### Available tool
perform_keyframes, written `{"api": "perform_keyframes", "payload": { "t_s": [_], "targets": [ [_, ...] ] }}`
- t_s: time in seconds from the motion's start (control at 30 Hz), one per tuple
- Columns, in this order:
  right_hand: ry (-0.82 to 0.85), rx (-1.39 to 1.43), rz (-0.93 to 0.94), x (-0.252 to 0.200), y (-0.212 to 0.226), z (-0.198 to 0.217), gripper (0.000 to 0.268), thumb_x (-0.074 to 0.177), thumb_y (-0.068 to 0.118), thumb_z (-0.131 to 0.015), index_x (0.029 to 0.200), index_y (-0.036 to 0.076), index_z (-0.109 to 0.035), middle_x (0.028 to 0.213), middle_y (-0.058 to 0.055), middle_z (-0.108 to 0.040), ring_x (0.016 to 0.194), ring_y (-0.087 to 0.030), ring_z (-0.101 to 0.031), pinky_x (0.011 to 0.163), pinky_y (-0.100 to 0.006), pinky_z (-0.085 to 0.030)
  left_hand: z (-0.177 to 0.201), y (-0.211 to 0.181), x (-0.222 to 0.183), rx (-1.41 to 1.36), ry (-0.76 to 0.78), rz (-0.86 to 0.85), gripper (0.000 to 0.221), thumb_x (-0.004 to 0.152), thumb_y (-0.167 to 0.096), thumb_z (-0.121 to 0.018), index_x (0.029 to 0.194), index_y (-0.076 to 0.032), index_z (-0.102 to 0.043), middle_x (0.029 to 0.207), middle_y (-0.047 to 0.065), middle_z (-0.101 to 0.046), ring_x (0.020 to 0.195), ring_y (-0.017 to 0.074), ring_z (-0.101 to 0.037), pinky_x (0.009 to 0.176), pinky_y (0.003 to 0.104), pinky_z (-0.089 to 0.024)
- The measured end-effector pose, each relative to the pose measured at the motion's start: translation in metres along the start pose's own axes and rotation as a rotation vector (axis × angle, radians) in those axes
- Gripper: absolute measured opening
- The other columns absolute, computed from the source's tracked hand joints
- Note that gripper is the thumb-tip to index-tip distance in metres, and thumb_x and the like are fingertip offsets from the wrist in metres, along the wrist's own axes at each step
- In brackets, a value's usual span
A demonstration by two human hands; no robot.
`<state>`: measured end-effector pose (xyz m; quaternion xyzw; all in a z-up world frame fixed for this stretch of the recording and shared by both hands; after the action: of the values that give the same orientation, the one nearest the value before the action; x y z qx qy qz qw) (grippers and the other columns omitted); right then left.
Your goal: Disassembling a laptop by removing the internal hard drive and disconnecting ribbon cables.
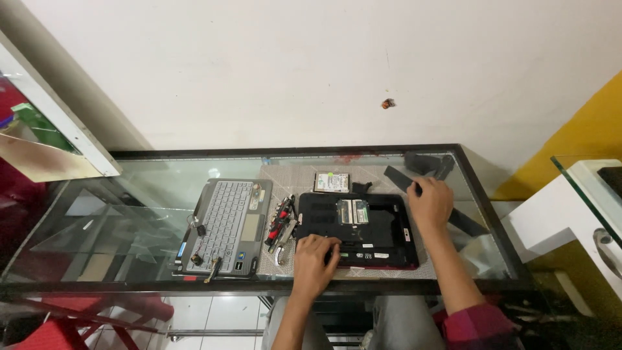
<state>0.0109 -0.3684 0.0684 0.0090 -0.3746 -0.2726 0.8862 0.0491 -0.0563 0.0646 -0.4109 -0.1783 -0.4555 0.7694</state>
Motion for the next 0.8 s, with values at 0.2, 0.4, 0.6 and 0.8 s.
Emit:
{"api": "perform_keyframes", "payload": {
  "t_s": [0.2,0.4,0.6,0.8],
  "targets": [
    [-0.082,0.678,-0.021,-0.02,0.078,0.113,0.014,0.098,0.005,-0.069,0.109,0.001,-0.077,0.096,-0.01,-0.075,0.08,-0.02,-0.068,0.068,-0.036,-0.056,0.001,0.005,0.002,-0.039,-0.039,0.074,0.015,0.096,-0.014,-0.059,0.101,-0.007,-0.071,0.091,0.004,-0.074,0.086,0.0217,-0.065,0.081,0.039,-0.045],
    [0.256,1.108,-0.689,-0.07,0.079,0.048,0.025,0.095,0.016,-0.072,0.117,0.006,-0.078,0.096,-0.004,-0.072,0.09,-0.013,-0.064,0.083,-0.027,-0.051,0.016,-0.003,0.014,-0.428,-0.131,0.306,0.042,0.104,-0.034,-0.042,0.099,-0.005,-0.073,0.089,0.007,-0.075,0.085,0.0213,-0.072,0.073,0.035,-0.054],
    [0.325,1.152,-0.751,-0.124,0.073,-0.018,0.031,0.095,0.022,-0.068,0.119,0.005,-0.075,0.109,-0.007,-0.074,0.107,-0.018,-0.068,0.096,-0.032,-0.053,-0.025,0.008,0.001,-0.209,0.024,0.098,0.027,0.1,-0.032,-0.06,0.108,-0.007,-0.066,0.076,0.002,-0.069,0.061,0.0151,-0.068,0.055,0.031,-0.052],
    [0.283,1.22,-0.612,-0.147,0.067,-0.039,0.03,0.098,0.018,-0.071,0.124,0.002,-0.072,0.109,-0.02,-0.074,0.106,-0.027,-0.071,0.089,-0.043,-0.057,-0.017,0.016,-0.002,-0.269,-0.093,0.232,0.024,0.097,-0.015,-0.065,0.115,0.001,-0.062,0.08,0.021,-0.073,0.062,0.0357,-0.072,0.05,0.041,-0.056]
  ]
}}
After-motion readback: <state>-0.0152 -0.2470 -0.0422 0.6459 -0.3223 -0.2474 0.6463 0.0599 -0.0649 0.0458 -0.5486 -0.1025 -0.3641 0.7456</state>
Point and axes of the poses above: each hand's wrist, its own x-axis towards the middle knuckle, its own z-axis out of the back of the hand, y = z × x, the point moved 10 cm from there along x, towards the middle knuckle
